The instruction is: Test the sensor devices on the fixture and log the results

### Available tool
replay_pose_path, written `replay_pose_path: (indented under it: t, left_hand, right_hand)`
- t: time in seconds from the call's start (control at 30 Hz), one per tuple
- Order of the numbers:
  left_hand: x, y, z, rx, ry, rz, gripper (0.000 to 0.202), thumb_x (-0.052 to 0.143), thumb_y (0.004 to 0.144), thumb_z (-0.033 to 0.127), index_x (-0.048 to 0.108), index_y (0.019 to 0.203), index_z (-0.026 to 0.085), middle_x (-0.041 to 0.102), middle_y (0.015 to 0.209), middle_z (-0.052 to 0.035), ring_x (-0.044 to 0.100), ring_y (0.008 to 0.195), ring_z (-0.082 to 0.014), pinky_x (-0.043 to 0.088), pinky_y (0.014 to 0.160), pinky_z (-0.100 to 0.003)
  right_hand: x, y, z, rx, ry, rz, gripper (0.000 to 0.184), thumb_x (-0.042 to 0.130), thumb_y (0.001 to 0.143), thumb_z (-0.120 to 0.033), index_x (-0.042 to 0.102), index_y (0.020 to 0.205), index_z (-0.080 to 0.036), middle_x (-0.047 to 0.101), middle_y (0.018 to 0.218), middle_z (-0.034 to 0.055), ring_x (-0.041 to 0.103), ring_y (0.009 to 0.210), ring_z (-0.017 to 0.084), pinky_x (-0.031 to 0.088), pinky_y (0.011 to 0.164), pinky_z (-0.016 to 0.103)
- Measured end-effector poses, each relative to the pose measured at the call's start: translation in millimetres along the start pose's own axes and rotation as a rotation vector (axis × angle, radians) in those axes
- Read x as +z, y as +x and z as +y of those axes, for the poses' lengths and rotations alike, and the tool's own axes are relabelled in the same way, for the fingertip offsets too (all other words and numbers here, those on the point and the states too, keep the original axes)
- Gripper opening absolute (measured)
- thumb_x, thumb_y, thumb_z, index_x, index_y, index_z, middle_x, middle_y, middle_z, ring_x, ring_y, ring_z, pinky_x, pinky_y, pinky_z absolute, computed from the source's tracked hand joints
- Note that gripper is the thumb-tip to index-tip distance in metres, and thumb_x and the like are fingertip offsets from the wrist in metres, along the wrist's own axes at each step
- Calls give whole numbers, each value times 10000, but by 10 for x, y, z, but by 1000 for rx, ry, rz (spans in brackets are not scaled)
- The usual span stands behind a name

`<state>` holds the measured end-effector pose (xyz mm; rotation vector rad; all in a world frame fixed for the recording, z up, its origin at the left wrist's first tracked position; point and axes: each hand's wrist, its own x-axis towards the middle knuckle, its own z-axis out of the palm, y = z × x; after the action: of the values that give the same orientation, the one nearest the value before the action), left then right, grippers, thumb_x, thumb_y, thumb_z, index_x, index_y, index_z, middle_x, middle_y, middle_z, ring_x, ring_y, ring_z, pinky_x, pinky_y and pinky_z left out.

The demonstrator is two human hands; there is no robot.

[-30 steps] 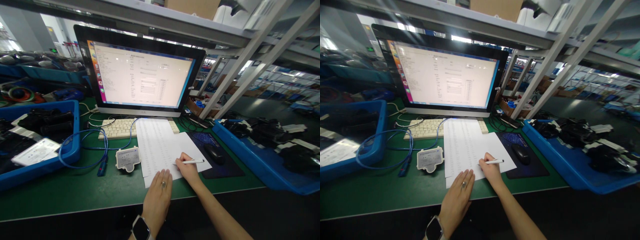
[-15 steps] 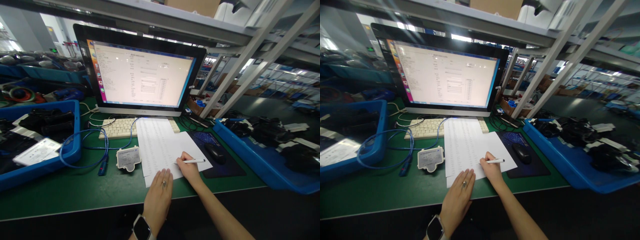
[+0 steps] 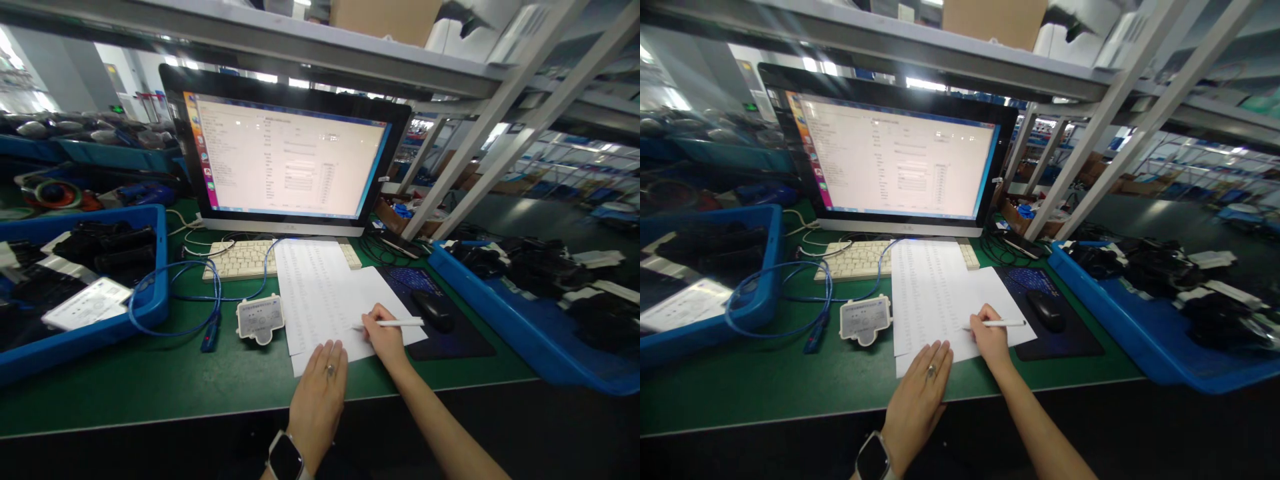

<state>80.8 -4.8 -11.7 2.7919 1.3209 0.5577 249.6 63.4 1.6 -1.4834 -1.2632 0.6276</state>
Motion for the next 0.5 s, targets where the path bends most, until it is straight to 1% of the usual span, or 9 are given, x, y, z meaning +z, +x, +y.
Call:
replay_pose_path:
  t: [0.07,0.13,0.2,0.27,0.33,0.37,0.43,0.47,0.5]
  left_hand:
    - [26,-12,-5,-3,-3,1,560,483,787,91,360,1333,65,400,1407,-145,380,1294,-257,404,1033,-406]
    - [50,-21,-8,-5,-12,3,552,483,804,124,353,1337,68,397,1410,-137,373,1298,-256,401,1037,-403]
    - [64,-19,-7,-4,-20,-1,551,489,817,161,345,1342,71,390,1417,-129,362,1305,-254,387,1050,-395]
    - [75,-8,2,-4,-20,-7,559,506,821,200,346,1339,67,386,1421,-125,355,1308,-258,370,1063,-390]
    - [90,-1,9,27,-15,3,575,541,813,264,363,1328,78,374,1430,-117,335,1318,-268,349,1074,-401]
    - [97,-5,5,54,-2,37,571,553,814,287,374,1325,109,365,1438,-100,318,1327,-268,341,1077,-410]
    - [83,-34,-38,71,57,175,534,563,825,275,383,1323,212,341,1456,-55,263,1354,-258,330,1075,-427]
    - [51,-57,-84,63,93,251,526,564,831,265,380,1324,259,325,1465,-41,232,1366,-257,332,1069,-439]
    - [-3,-83,-146,18,126,318,542,572,829,250,367,1330,291,303,1474,-40,200,1375,-266,335,1060,-455]
  right_hand:
    - [-19,38,-15,21,42,-17,284,544,724,-426,401,582,-226,488,437,-37,368,363,99,286,355,215]
    - [-31,112,-46,45,112,-50,300,569,735,-495,483,704,-209,585,548,-2,379,353,93,264,320,206]
    - [-25,232,-89,54,195,-80,376,569,742,-560,527,822,-195,641,650,40,423,376,101,287,319,205]
    - [14,389,-132,20,238,-101,414,563,754,-587,546,857,-186,655,692,62,468,420,114,324,340,209]
    - [83,549,-163,-57,221,-106,389,576,767,-566,558,848,-186,656,734,67,488,463,117,352,368,212]
    - [124,618,-169,-94,210,-93,370,581,773,-550,561,843,-187,657,766,69,489,478,115,362,380,213]
    - [196,710,-160,-128,189,-33,345,575,785,-529,569,844,-189,656,813,73,488,505,115,382,401,215]
    - [220,731,-143,-125,178,-1,342,567,789,-527,574,842,-189,655,821,75,487,511,117,390,404,217]
    - [232,737,-118,-118,165,27,342,560,792,-526,581,847,-189,655,825,76,489,516,120,397,406,219]
